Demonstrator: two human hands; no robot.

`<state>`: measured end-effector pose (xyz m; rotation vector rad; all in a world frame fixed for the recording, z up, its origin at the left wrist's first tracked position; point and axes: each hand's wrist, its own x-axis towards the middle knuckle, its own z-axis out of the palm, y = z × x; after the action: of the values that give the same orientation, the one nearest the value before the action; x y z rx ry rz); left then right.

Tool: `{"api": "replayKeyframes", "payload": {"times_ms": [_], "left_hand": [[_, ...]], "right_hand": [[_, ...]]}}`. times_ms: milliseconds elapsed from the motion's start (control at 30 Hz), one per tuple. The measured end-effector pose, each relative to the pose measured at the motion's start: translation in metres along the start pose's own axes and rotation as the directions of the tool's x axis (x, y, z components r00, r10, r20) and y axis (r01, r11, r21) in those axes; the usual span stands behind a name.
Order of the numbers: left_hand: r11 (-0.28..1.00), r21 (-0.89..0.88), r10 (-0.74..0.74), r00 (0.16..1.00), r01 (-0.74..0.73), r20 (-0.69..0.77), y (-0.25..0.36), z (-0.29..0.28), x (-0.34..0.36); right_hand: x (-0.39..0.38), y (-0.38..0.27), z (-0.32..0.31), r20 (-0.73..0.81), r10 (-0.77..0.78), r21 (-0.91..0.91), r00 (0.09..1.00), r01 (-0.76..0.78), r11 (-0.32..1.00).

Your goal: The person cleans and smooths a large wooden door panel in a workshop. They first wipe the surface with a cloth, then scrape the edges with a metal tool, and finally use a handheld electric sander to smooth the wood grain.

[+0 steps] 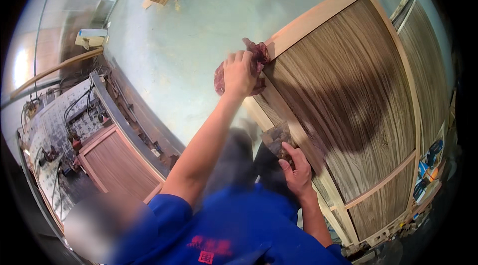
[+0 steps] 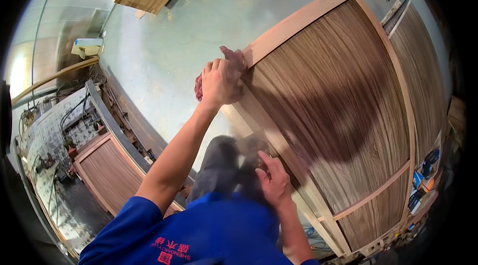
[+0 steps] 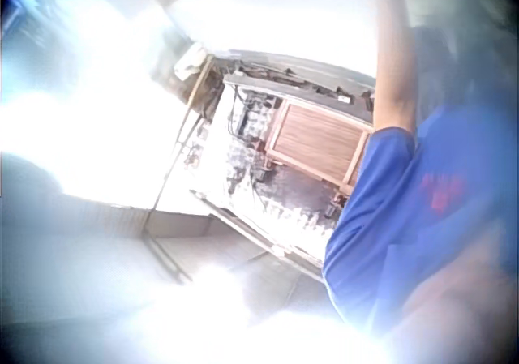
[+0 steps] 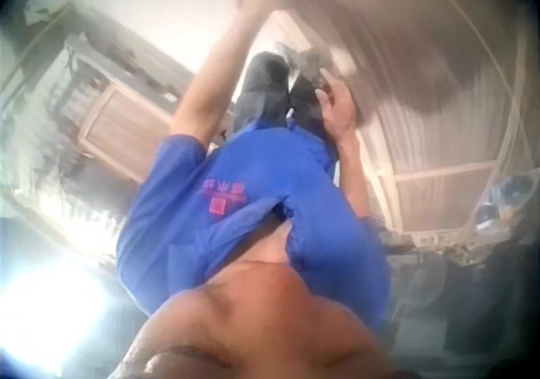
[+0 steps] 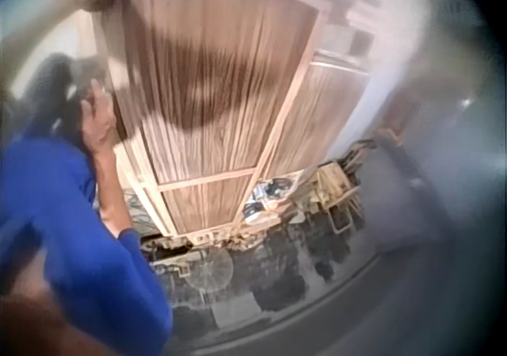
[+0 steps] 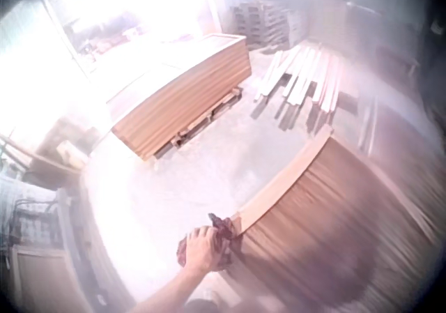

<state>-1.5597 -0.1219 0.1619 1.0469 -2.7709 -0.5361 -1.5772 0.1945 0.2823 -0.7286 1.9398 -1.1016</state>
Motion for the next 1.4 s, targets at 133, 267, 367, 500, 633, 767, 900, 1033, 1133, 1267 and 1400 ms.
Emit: {"api": "replayKeyframes", "payload": {"times_ms": [133,267,367,500,633,767,900,1033,1133,1267,1400], "left_hand": [[0.996,-0.073,-0.045,0.997,0.049,0.062,-0.009,0.003,0.020],[0.980,-0.195,-0.047,0.999,0.044,-0.011,-0.017,0.002,0.029],[0.974,-0.201,0.099,0.995,-0.102,-0.027,-0.025,-0.011,0.020],[0.984,-0.174,0.089,0.968,-0.048,0.233,-0.031,-0.011,0.032],[0.987,-0.134,0.134,0.913,-0.088,0.386,-0.046,-0.003,0.045],[0.960,-0.187,-0.117,0.907,0.208,0.405,-0.031,-0.020,0.055],[0.527,-0.529,-0.644,0.719,0.665,0.262,-0.085,-0.037,0.055],[0.677,-0.604,-0.477,0.876,0.421,0.076,-0.159,-0.055,0.015],[0.501,-0.693,-0.525,0.819,0.518,0.232,-0.157,-0.060,-0.021],[0.379,-0.705,-0.561,0.755,0.599,0.339,-0.123,-0.072,-0.033],[0.381,-0.783,-0.397,0.852,0.492,0.342,-0.080,-0.107,-0.022]], "right_hand": [[0.034,-0.014,0.009,-0.055,0.043,0.024,0.998,-0.042,0.999],[0.055,-0.049,0.021,-0.063,0.198,0.063,0.978,-0.195,0.979],[0.050,-0.054,0.039,-0.130,0.224,0.108,0.966,-0.211,0.972],[0.028,-0.035,0.067,-0.207,0.260,0.109,0.943,-0.242,0.964],[0.045,-0.054,0.076,-0.228,0.303,0.139,0.925,-0.277,0.951],[0.061,-0.065,0.070,-0.226,0.222,0.040,0.949,-0.218,0.975],[0.053,-0.055,0.061,-0.264,0.144,-0.083,0.954,-0.171,0.982],[0.083,-0.046,0.058,-0.119,0.108,-0.346,0.987,-0.143,0.927],[0.137,-0.045,0.060,0.001,0.043,-0.530,0.999,-0.036,0.847],[0.189,-0.045,0.056,0.096,0.015,-0.620,0.995,0.048,0.783],[0.176,-0.060,0.044,0.243,-0.138,-0.572,0.960,0.257,0.779]]}}
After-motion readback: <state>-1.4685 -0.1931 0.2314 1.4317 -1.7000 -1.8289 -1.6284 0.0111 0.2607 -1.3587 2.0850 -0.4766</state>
